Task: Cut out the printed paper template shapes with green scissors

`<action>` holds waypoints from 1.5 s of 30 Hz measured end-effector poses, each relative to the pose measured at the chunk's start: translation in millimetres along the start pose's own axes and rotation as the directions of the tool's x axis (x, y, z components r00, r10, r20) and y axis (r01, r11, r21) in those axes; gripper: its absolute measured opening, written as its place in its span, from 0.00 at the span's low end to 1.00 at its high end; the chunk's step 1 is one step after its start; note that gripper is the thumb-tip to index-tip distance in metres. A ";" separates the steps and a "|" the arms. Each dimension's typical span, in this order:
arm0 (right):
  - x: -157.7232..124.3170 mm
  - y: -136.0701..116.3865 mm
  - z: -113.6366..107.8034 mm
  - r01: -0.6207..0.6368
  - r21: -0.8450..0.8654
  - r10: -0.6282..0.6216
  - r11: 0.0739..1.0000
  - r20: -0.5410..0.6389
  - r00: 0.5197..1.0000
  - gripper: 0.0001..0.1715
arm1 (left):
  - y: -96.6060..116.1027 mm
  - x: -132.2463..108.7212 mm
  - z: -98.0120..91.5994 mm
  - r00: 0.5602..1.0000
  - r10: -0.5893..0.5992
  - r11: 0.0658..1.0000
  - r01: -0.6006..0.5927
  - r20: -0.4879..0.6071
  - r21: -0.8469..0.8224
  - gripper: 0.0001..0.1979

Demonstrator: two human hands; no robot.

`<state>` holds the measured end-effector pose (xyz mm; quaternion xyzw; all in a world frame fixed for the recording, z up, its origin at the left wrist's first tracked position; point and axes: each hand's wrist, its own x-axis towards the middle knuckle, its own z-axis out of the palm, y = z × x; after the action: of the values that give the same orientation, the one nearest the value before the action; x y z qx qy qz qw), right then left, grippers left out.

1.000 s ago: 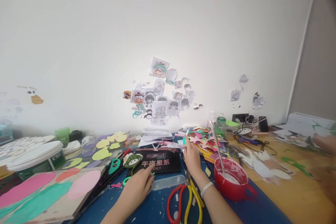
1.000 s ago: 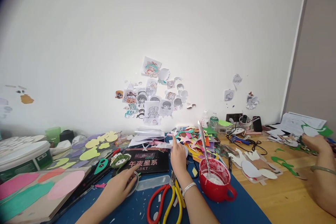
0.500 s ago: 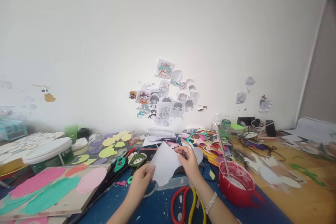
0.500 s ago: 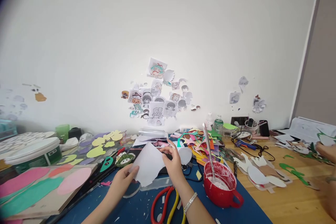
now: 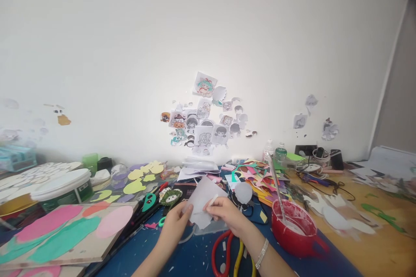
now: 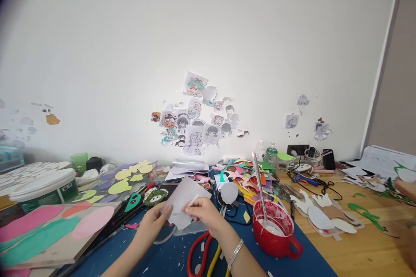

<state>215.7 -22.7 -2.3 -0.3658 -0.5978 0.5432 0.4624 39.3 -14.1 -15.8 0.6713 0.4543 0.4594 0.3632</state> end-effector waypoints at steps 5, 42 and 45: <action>5.3 6.2 -2.7 -0.031 0.023 0.031 0.999 -0.020 0.999 0.14 | 2.4 -1.3 1.6 1.000 0.016 0.997 -0.017 0.015 0.073 0.23; 14.7 14.6 -19.2 0.171 -0.743 -0.555 0.647 -0.306 0.774 0.04 | 15.1 -3.1 -7.3 0.998 -0.043 0.943 0.024 0.053 0.332 0.19; 17.9 13.7 -24.9 0.177 -0.723 -0.524 0.668 -0.288 0.802 0.12 | 12.9 -2.1 -7.0 0.997 -0.052 0.936 0.026 0.066 0.350 0.20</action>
<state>233.1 3.8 -13.4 -0.4998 -0.6791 0.0842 0.5309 35.9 -19.8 -2.5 0.7325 0.5279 0.3393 0.2639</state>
